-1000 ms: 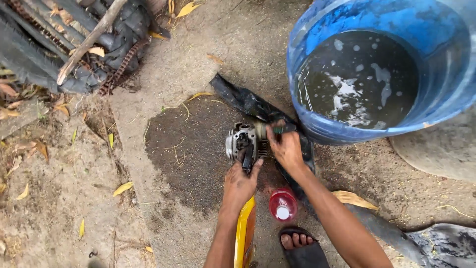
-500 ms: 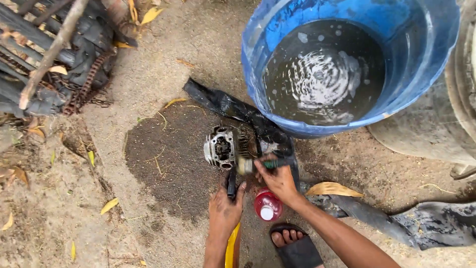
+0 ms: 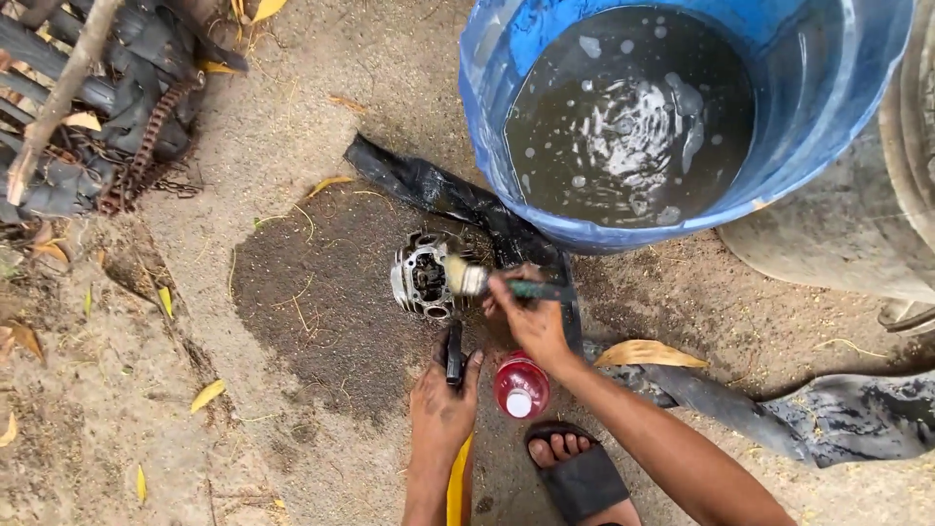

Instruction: Scrubbing and rinsing motorcycle engine cylinder components to remove grease and dirt using a brush and cleaning solution.

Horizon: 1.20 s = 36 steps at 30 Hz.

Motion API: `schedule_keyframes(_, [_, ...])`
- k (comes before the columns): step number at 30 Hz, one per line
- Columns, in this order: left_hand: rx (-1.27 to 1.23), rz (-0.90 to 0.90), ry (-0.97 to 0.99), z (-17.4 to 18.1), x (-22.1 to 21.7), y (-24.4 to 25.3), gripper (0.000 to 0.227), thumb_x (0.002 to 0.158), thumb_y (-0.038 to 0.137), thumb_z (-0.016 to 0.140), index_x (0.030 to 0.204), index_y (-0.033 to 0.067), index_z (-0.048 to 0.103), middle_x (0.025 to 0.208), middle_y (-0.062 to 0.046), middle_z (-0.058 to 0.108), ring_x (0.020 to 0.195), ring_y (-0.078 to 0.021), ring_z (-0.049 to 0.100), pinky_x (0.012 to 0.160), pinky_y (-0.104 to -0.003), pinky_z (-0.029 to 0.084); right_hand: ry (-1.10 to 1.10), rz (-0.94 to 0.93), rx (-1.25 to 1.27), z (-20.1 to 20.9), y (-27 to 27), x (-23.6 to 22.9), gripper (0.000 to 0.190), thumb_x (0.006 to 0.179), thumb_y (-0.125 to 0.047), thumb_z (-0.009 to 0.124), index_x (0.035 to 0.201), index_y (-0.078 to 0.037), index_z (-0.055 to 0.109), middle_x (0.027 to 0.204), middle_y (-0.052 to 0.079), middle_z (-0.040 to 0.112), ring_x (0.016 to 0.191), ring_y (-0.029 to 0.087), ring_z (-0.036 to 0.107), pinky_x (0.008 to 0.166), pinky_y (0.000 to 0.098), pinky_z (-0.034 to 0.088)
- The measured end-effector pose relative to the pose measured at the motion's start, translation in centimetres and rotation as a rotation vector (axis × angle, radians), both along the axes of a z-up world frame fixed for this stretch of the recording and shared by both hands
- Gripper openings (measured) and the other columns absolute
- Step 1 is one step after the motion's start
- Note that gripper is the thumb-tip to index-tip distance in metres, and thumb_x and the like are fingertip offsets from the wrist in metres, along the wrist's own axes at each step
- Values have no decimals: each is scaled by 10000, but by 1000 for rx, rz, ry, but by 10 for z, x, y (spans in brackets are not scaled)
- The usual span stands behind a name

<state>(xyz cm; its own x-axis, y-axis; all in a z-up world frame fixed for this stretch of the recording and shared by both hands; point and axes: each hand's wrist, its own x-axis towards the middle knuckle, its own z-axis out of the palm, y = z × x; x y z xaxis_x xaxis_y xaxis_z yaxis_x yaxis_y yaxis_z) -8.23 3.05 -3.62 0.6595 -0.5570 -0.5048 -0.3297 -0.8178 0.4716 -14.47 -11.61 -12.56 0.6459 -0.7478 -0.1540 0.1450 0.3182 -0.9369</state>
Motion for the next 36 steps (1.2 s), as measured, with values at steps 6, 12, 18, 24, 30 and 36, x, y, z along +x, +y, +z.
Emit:
schedule_keyframes(6, [41, 98, 67, 10, 7, -1, 689, 976, 537, 481, 1543, 170, 346, 1235, -132, 722, 1062, -317, 755, 987, -504, 632, 176, 164, -72, -19, 17, -36, 215, 1005, -242, 639, 1098, -56, 693, 716, 68, 782, 467, 138, 736, 378, 191, 609])
schedule_keyframes(12, [-58, 36, 17, 1, 3, 3, 636, 997, 481, 485, 1534, 170, 345, 1283, -163, 704, 1092, -358, 760, 915, -496, 671, 148, 180, -252, -8, 15, -26, 173, 1001, -272, 634, 1014, -101, 655, 846, 54, 762, 673, 131, 770, 643, 226, 673])
schedule_keyframes(18, [6, 23, 21, -2, -1, -4, 571, 1004, 431, 534, 1471, 123, 420, 803, -44, 708, 539, -170, 721, 522, -309, 712, -22, 77, -200, -10, -9, -20, 93, 1014, -90, 643, 1060, -10, 635, 988, 174, 723, 738, 199, 779, 641, 251, 723])
schedule_keyframes(24, [-51, -107, -224, -35, -8, 9, 649, 1029, 470, 476, 1498, 29, 397, 1102, -191, 757, 782, -260, 814, 637, -376, 715, 199, 261, -523, -44, -13, -28, 106, 955, -194, 720, 976, -93, 695, 845, 31, 774, 581, 105, 761, 611, 248, 674])
schedule_keyframes(30, [-298, -267, -506, -23, -6, -16, 427, 1057, 267, 558, 1305, -81, 547, 980, -210, 775, 692, -285, 790, 456, -329, 675, -161, 74, 64, -28, -25, 15, 119, 963, -71, 702, 1034, -5, 635, 1004, 170, 678, 721, 230, 747, 654, 292, 677])
schedule_keyframes(36, [109, -108, -223, -4, 0, -58, 649, 1078, 486, 450, 1377, -83, 540, 1298, -318, 652, 1046, -330, 762, 790, -474, 606, 112, 31, -244, -12, -45, 17, 159, 968, -163, 737, 932, -8, 727, 679, 137, 740, 590, 184, 715, 621, 329, 580])
